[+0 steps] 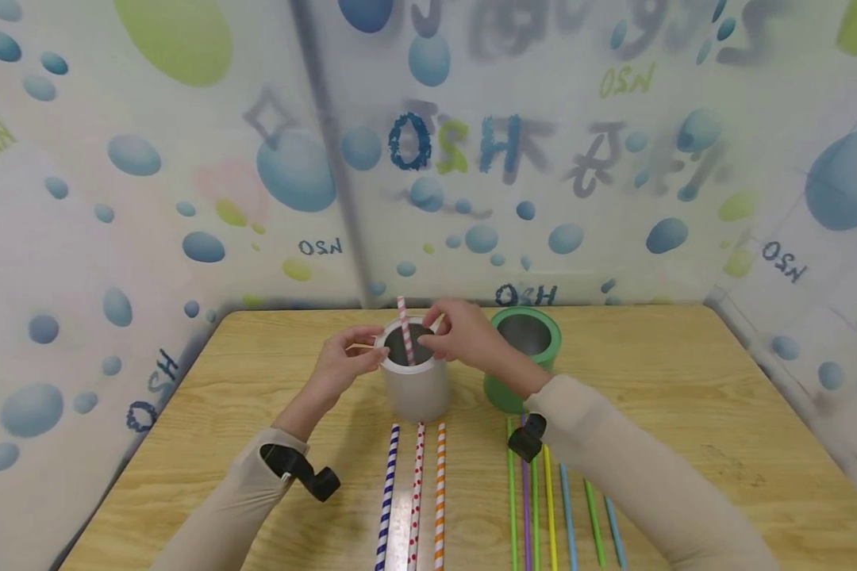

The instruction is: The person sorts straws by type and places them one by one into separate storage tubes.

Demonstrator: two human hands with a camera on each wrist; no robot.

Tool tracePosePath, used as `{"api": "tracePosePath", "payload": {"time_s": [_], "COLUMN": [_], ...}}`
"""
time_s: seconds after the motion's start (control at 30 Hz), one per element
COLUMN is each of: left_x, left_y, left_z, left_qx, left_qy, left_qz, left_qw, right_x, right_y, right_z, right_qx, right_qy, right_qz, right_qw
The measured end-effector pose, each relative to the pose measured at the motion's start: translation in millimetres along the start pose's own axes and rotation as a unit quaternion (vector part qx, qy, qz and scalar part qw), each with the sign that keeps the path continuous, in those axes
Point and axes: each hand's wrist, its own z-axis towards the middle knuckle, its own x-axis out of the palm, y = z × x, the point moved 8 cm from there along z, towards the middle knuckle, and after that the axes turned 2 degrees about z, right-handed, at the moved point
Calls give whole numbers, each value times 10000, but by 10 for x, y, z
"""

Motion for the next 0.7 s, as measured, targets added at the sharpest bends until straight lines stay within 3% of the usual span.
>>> {"api": "tracePosePath", "payload": {"time_s": [0.27,0.43,0.5,0.7], "left_x": [8,6,5,1], "left_y": [-201,-243,-233,-7], "left_z": [-121,-158,-152,0], "left_qx": [-66,-16,-12,-32], "left_qy": [70,100,103,52], "left_qz": [37,-46,-32,-71], "left_qw": [9999,9999,9999,10000], "right_x": [55,161,217,415], "right_y": [-207,-429,-522,-810], "right_z": [-289,-432,-477,-563], "right_qx": [5,110,174,336], "right_qy": [76,133,156,203], "right_qz": [60,466,606,984], "right_qw": [10000,9988,9979,9944]}}
